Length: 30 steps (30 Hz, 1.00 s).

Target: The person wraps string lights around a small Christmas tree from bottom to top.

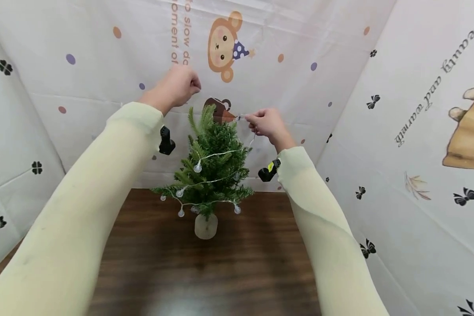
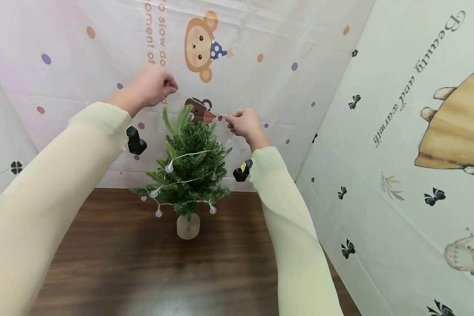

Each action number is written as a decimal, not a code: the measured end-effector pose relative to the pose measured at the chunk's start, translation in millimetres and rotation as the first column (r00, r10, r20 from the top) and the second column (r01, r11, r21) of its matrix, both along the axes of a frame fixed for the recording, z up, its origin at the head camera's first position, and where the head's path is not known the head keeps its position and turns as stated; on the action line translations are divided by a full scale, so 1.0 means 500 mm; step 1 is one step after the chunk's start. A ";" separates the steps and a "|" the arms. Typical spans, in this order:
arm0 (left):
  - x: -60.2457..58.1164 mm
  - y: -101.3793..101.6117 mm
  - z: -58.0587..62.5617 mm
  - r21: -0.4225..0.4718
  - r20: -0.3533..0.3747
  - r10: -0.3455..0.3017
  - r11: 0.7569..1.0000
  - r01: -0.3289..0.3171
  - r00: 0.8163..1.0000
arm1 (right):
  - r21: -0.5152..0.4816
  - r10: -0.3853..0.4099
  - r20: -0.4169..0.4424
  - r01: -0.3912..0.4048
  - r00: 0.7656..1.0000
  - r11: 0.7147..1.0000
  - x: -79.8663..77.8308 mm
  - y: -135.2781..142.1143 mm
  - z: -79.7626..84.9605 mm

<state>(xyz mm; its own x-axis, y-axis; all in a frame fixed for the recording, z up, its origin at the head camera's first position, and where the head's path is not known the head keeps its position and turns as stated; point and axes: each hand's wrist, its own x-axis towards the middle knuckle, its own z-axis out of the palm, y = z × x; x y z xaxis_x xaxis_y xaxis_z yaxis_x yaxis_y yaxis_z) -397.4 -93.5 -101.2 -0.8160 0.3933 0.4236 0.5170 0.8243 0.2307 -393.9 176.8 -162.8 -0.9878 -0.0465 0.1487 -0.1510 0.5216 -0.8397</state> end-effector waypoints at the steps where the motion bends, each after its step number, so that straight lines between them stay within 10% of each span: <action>1: 0.000 -0.006 -0.001 -0.002 0.000 0.006 1.000 -0.006 1.000 | 0.034 0.003 0.005 -0.003 1.000 0.999 -0.004 -0.003 0.002; 14: 0.009 -0.078 -0.050 -0.019 -0.044 0.089 0.996 -0.090 0.995 | 0.074 0.129 0.094 -0.136 0.987 0.988 -0.025 -0.047 0.028; 24: -0.007 -0.060 -0.047 0.171 -0.189 0.131 0.980 -0.099 0.973 | 0.033 0.086 0.070 -0.089 0.994 0.996 -0.025 -0.057 0.028; 30: -0.024 -0.037 -0.045 0.164 -0.117 0.129 0.980 -0.109 0.985 | 0.057 0.031 0.068 -0.035 0.997 0.998 -0.029 -0.055 0.014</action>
